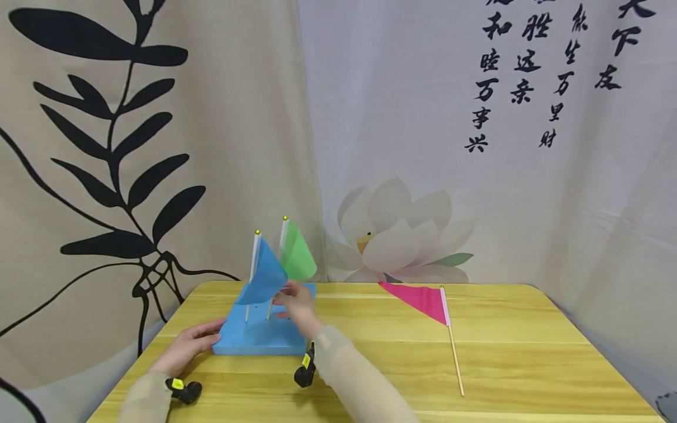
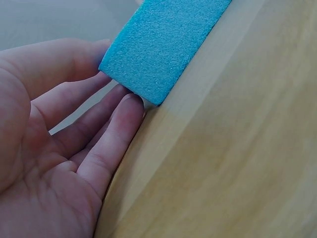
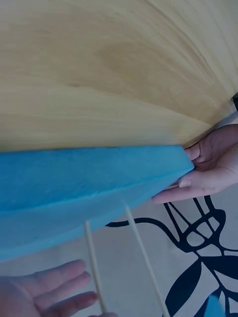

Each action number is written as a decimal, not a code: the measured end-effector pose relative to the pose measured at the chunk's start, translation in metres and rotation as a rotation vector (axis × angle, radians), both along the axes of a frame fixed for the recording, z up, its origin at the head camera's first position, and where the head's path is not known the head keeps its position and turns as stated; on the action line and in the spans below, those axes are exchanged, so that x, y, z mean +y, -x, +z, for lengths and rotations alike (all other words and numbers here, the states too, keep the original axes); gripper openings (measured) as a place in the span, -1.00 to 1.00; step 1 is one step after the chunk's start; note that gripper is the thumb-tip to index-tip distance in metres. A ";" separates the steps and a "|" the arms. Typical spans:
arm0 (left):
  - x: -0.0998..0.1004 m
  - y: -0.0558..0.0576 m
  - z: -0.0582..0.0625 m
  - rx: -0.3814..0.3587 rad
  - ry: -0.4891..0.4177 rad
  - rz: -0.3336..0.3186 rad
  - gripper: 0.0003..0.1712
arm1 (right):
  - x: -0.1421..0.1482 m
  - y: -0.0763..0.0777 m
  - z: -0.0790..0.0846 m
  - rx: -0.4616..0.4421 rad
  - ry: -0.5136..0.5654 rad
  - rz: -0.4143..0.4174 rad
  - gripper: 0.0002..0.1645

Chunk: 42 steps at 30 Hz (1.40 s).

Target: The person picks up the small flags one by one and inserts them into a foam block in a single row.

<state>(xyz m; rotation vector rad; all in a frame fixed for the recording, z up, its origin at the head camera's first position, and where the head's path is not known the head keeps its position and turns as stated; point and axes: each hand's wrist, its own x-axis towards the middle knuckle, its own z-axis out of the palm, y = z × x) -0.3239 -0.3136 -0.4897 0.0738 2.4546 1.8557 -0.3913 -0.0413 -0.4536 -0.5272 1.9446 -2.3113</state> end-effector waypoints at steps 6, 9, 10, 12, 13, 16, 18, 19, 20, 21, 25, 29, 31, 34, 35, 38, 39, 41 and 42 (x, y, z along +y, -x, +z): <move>0.003 0.001 -0.001 0.002 0.001 -0.018 -0.34 | 0.039 -0.001 0.005 0.014 -0.047 0.038 -0.51; 0.002 0.001 0.000 0.009 -0.001 -0.023 -0.34 | 0.067 0.002 0.009 0.011 -0.099 0.018 -0.61; 0.002 0.000 0.000 0.011 -0.001 -0.025 -0.34 | 0.078 0.003 0.011 0.007 -0.108 0.007 -0.63; 0.001 0.000 0.001 0.012 -0.002 -0.026 -0.34 | 0.099 0.004 0.014 0.002 -0.132 -0.024 -0.67; 0.000 -0.001 0.002 0.010 -0.002 -0.026 -0.34 | 0.110 0.005 0.016 -0.001 -0.141 -0.042 -0.68; -0.001 -0.002 0.002 0.006 0.009 -0.028 -0.32 | 0.143 0.003 0.023 -0.021 -0.175 -0.103 -0.65; -0.002 -0.001 0.002 0.004 0.019 -0.031 -0.31 | 0.167 0.000 0.026 -0.035 -0.191 -0.132 -0.63; -0.002 -0.001 0.002 0.005 0.024 -0.035 -0.31 | 0.178 -0.002 0.028 -0.044 -0.198 -0.140 -0.61; -0.003 -0.001 0.002 0.002 0.025 -0.029 -0.31 | 0.190 -0.004 0.028 -0.055 -0.201 -0.149 -0.62; -0.003 0.000 0.001 -0.001 0.025 -0.023 -0.32 | 0.202 -0.005 0.028 -0.063 -0.201 -0.154 -0.62; -0.003 0.002 0.000 -0.011 0.027 -0.013 -0.31 | 0.244 -0.017 0.026 -0.102 -0.192 -0.196 -0.65; -0.002 0.004 -0.001 -0.015 0.025 -0.010 -0.29 | 0.283 -0.028 0.021 -0.131 -0.226 -0.218 -0.56; -0.001 0.005 -0.002 -0.013 0.018 -0.012 -0.29 | 0.302 -0.032 0.017 -0.130 -0.276 -0.219 -0.47; 0.000 0.005 -0.002 -0.007 0.009 -0.025 -0.29 | 0.330 -0.038 0.012 -0.143 -0.342 -0.223 -0.39; 0.000 0.005 -0.003 -0.005 0.008 -0.027 -0.30 | 0.338 -0.041 0.010 -0.140 -0.363 -0.223 -0.37; 0.000 0.004 -0.003 -0.001 0.013 -0.028 -0.30 | 0.357 -0.047 0.007 -0.145 -0.393 -0.204 -0.34; -0.001 0.003 -0.003 -0.001 0.019 -0.024 -0.30 | 0.361 -0.051 0.008 -0.144 -0.400 -0.208 -0.32; -0.002 0.003 -0.002 -0.001 0.027 -0.016 -0.30 | 0.370 -0.054 0.006 -0.166 -0.385 -0.200 -0.36; -0.002 0.002 -0.001 0.000 0.031 -0.015 -0.30 | 0.374 -0.056 0.005 -0.184 -0.374 -0.194 -0.37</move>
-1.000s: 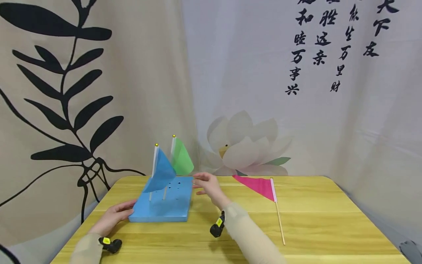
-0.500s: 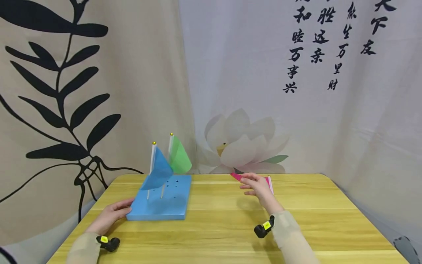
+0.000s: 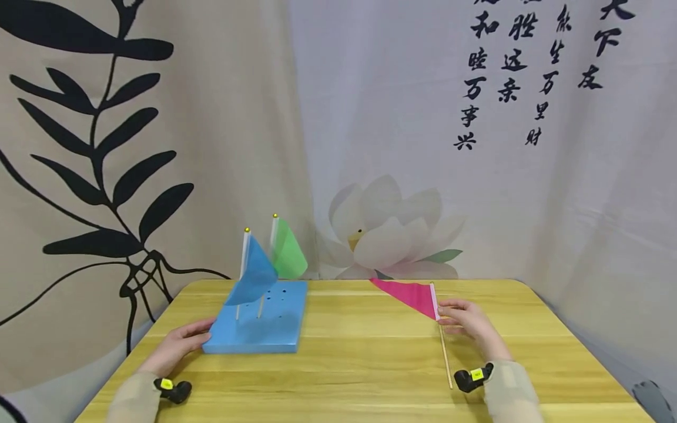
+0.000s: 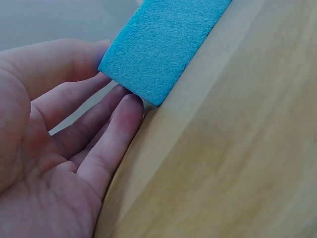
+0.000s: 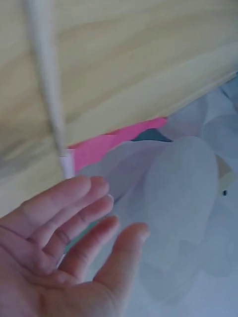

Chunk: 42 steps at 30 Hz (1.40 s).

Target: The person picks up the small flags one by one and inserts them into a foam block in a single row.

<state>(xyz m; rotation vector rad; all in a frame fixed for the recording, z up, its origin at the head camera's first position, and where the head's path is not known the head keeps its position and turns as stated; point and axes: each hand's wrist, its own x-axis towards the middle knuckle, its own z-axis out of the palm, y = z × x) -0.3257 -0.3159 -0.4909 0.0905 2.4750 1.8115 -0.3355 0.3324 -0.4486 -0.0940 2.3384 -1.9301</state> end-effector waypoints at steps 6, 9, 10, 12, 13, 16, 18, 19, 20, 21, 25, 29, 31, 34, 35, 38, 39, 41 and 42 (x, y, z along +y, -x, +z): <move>0.002 -0.001 0.003 -0.003 0.014 0.000 -0.30 | 0.021 -0.009 -0.011 -0.092 0.027 -0.025 -0.42; 0.002 -0.001 0.003 -0.012 0.021 -0.001 -0.29 | 0.025 -0.011 -0.018 -0.126 -0.006 -0.051 -0.46; 0.002 -0.001 0.003 -0.015 0.021 -0.002 -0.28 | 0.026 -0.011 -0.020 -0.138 -0.017 -0.053 -0.47; 0.002 -0.001 0.003 -0.021 0.019 0.002 -0.28 | 0.024 -0.011 -0.024 -0.157 -0.037 -0.061 -0.52; 0.002 -0.001 0.003 -0.025 0.016 0.002 -0.28 | 0.022 -0.011 -0.025 -0.164 -0.048 -0.061 -0.54; 0.001 0.000 0.002 -0.030 0.015 -0.001 -0.28 | 0.016 -0.013 -0.029 -0.178 -0.088 -0.087 -0.61; 0.002 0.000 0.003 -0.029 0.019 -0.002 -0.28 | 0.012 -0.014 -0.029 -0.174 -0.124 -0.119 -0.61; 0.002 0.001 0.003 -0.029 0.022 -0.006 -0.27 | 0.011 -0.015 -0.030 -0.169 -0.144 -0.130 -0.61; 0.002 0.001 0.003 -0.028 0.025 -0.008 -0.27 | 0.009 -0.015 -0.030 -0.166 -0.165 -0.147 -0.60; 0.002 0.001 0.003 -0.026 0.029 -0.011 -0.27 | 0.008 -0.016 -0.030 -0.164 -0.186 -0.163 -0.59; 0.002 0.001 0.002 -0.032 0.039 -0.004 -0.24 | 0.003 -0.014 -0.028 -0.149 -0.267 -0.180 -0.58; 0.001 -0.003 -0.001 -0.064 0.049 0.033 -0.23 | -0.003 -0.009 -0.025 -0.118 -0.350 -0.179 -0.62; 0.001 -0.004 -0.002 -0.068 0.051 0.037 -0.23 | -0.007 -0.008 -0.025 -0.101 -0.388 -0.192 -0.64; 0.000 -0.003 -0.002 -0.062 0.045 0.031 -0.22 | -0.012 -0.008 -0.026 -0.079 -0.427 -0.214 -0.64; 0.000 -0.002 -0.002 -0.060 0.042 0.028 -0.22 | -0.013 -0.007 -0.027 -0.081 -0.435 -0.222 -0.63; 0.000 -0.001 -0.001 -0.057 0.044 0.023 -0.22 | -0.014 -0.008 -0.029 -0.070 -0.455 -0.229 -0.60; 0.001 -0.001 0.000 -0.056 0.045 0.019 -0.22 | -0.014 -0.008 -0.029 -0.068 -0.458 -0.230 -0.60; 0.001 -0.001 0.001 -0.051 0.053 0.012 -0.22 | -0.014 -0.009 -0.029 -0.061 -0.464 -0.232 -0.62; 0.001 -0.001 0.001 -0.049 0.057 0.008 -0.22 | -0.014 -0.009 -0.029 -0.055 -0.471 -0.230 -0.63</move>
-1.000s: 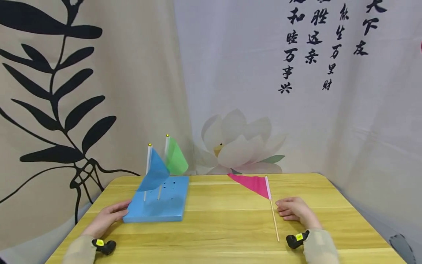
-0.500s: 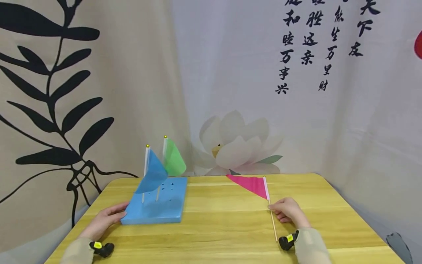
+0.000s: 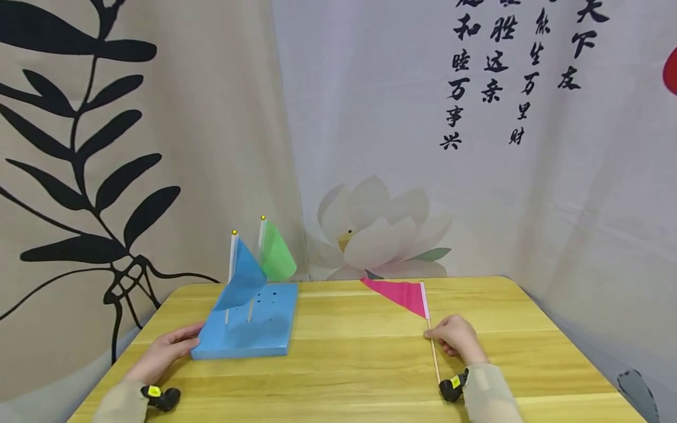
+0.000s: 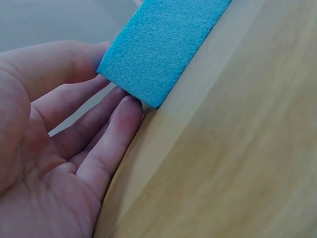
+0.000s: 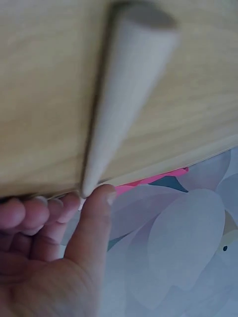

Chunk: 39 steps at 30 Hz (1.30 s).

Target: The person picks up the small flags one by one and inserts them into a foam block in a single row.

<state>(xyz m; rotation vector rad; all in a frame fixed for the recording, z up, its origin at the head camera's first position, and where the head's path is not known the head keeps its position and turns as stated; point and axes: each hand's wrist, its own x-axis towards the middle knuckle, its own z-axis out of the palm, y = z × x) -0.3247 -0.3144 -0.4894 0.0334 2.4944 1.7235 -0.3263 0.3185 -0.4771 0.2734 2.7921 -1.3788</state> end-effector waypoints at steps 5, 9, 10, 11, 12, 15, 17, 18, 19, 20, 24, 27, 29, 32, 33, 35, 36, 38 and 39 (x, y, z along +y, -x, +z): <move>-0.001 0.001 0.001 -0.003 0.003 -0.001 -0.23 | -0.001 -0.001 0.002 0.006 -0.015 0.000 -0.70; 0.000 0.003 -0.001 -0.004 -0.004 0.007 -0.23 | 0.000 -0.001 0.002 0.007 -0.026 -0.010 -0.73; -0.001 0.004 -0.002 -0.002 -0.002 0.006 -0.22 | -0.001 -0.001 0.002 0.009 -0.032 -0.012 -0.73; 0.000 0.003 -0.002 -0.005 -0.006 0.013 -0.22 | -0.001 0.000 0.002 0.011 -0.035 -0.014 -0.73; 0.000 0.003 -0.003 -0.007 -0.010 0.022 -0.21 | -0.001 0.000 0.002 0.014 -0.039 -0.014 -0.73; 0.001 0.003 -0.003 -0.006 -0.006 0.020 -0.22 | -0.002 0.000 0.002 0.016 -0.049 -0.018 -0.74; 0.001 0.001 -0.002 -0.007 -0.003 0.020 -0.22 | -0.002 -0.001 0.003 0.023 -0.062 -0.015 -0.75; 0.001 0.001 -0.001 -0.003 0.003 0.016 -0.22 | -0.003 -0.001 0.004 0.026 -0.070 -0.013 -0.75; 0.001 0.001 0.000 0.000 0.005 0.012 -0.22 | -0.004 -0.002 0.005 0.027 -0.080 -0.010 -0.74; 0.001 0.001 0.001 0.002 0.005 0.009 -0.23 | -0.004 -0.002 0.005 0.029 -0.093 -0.003 -0.71; 0.000 0.000 0.002 0.011 0.006 0.000 -0.24 | -0.006 -0.002 0.007 0.065 -0.168 0.036 -0.56; 0.000 0.000 0.001 0.010 -0.001 -0.001 -0.26 | -0.007 -0.003 0.010 0.109 -0.254 0.061 -0.52; 0.000 0.001 0.001 0.010 -0.001 -0.001 -0.26 | -0.006 -0.003 0.011 0.125 -0.300 0.065 -0.55; 0.000 0.001 0.002 0.010 0.005 -0.003 -0.25 | -0.006 -0.005 0.013 0.128 -0.323 0.065 -0.71; 0.000 0.001 0.002 0.009 0.008 -0.005 -0.24 | -0.005 -0.005 0.014 0.127 -0.322 0.065 -0.79; 0.000 0.002 0.002 0.010 0.019 -0.009 -0.23 | -0.005 -0.004 0.014 0.131 -0.322 0.066 -0.90; 0.000 0.002 0.002 0.010 0.023 -0.009 -0.23 | -0.004 -0.004 0.014 0.135 -0.324 0.068 -0.90; 0.000 0.002 0.002 0.008 0.024 -0.004 -0.22 | -0.003 -0.003 0.014 0.139 -0.327 0.073 -0.87; 0.001 0.001 0.001 0.003 0.020 0.002 -0.22 | -0.003 -0.002 0.014 0.142 -0.331 0.075 -0.87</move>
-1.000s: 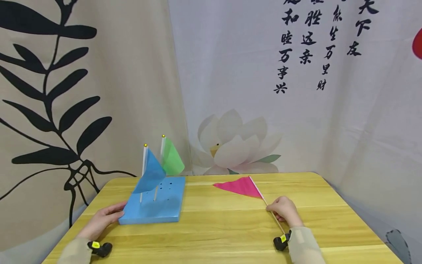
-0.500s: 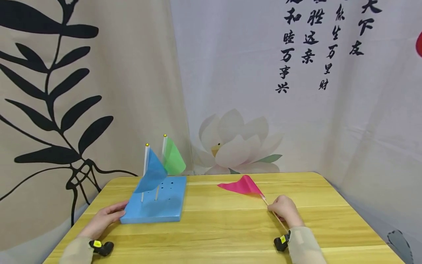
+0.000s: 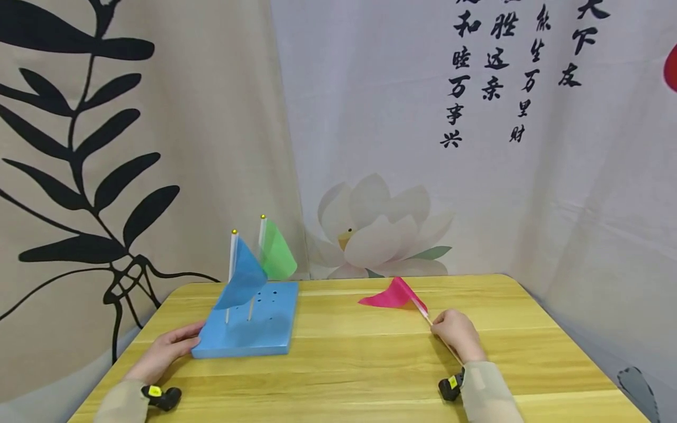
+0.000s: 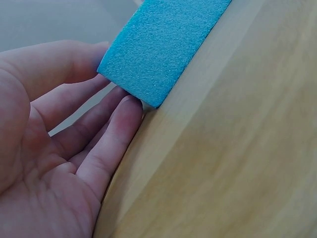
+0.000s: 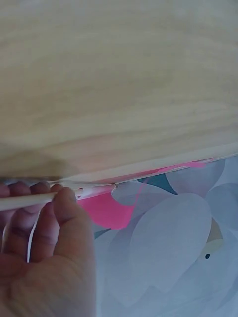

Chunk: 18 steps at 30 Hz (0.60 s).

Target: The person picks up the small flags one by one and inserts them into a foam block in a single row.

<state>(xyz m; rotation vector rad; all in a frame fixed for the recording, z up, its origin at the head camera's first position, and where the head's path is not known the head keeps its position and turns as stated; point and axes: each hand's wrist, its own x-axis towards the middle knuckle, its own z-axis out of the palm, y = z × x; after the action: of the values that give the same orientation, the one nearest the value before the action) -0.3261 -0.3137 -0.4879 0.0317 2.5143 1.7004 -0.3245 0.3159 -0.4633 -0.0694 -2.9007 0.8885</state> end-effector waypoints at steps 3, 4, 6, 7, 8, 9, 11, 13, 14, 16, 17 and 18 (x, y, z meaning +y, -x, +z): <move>0.000 0.000 0.000 -0.009 -0.013 0.009 -0.23 | 0.002 0.002 0.000 0.008 -0.021 0.011 -0.87; 0.000 0.000 -0.001 -0.012 -0.017 0.011 -0.23 | 0.002 0.002 0.000 0.009 -0.023 0.015 -0.87; 0.000 0.000 -0.001 -0.014 -0.022 0.012 -0.23 | 0.001 0.003 0.001 0.009 -0.029 0.017 -0.86; -0.001 0.000 -0.001 -0.014 -0.024 0.012 -0.23 | 0.001 0.003 0.002 0.010 -0.029 0.018 -0.85; -0.001 0.000 -0.002 -0.015 -0.024 0.013 -0.23 | 0.001 0.003 0.003 0.013 -0.030 0.016 -0.84; -0.001 0.000 -0.002 -0.013 -0.023 0.009 -0.22 | 0.001 0.002 0.004 0.017 -0.026 0.015 -0.83; -0.001 0.000 -0.001 -0.011 -0.022 0.004 -0.22 | 0.000 0.002 0.006 0.022 -0.013 0.012 -0.81; -0.001 0.000 -0.001 -0.010 -0.018 0.001 -0.21 | -0.001 0.001 0.007 0.028 0.008 0.004 -0.78; -0.001 0.000 -0.001 -0.007 -0.013 -0.004 -0.22 | -0.002 0.001 0.007 0.032 0.018 -0.002 -0.77; -0.001 0.000 -0.001 -0.003 -0.007 -0.007 -0.22 | -0.003 0.000 0.009 0.033 0.051 -0.011 -0.72; -0.001 0.000 -0.001 -0.005 -0.009 -0.001 -0.23 | -0.004 -0.001 0.009 0.038 0.063 -0.016 -0.70; -0.001 0.000 -0.001 -0.004 -0.010 0.000 -0.23 | -0.005 -0.001 0.010 0.044 0.074 -0.019 -0.69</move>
<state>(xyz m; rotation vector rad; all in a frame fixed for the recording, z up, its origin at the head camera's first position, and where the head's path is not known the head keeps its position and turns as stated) -0.3263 -0.3148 -0.4890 0.0286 2.5025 1.7119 -0.3235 0.3108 -0.4531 -0.0820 -2.8223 0.9811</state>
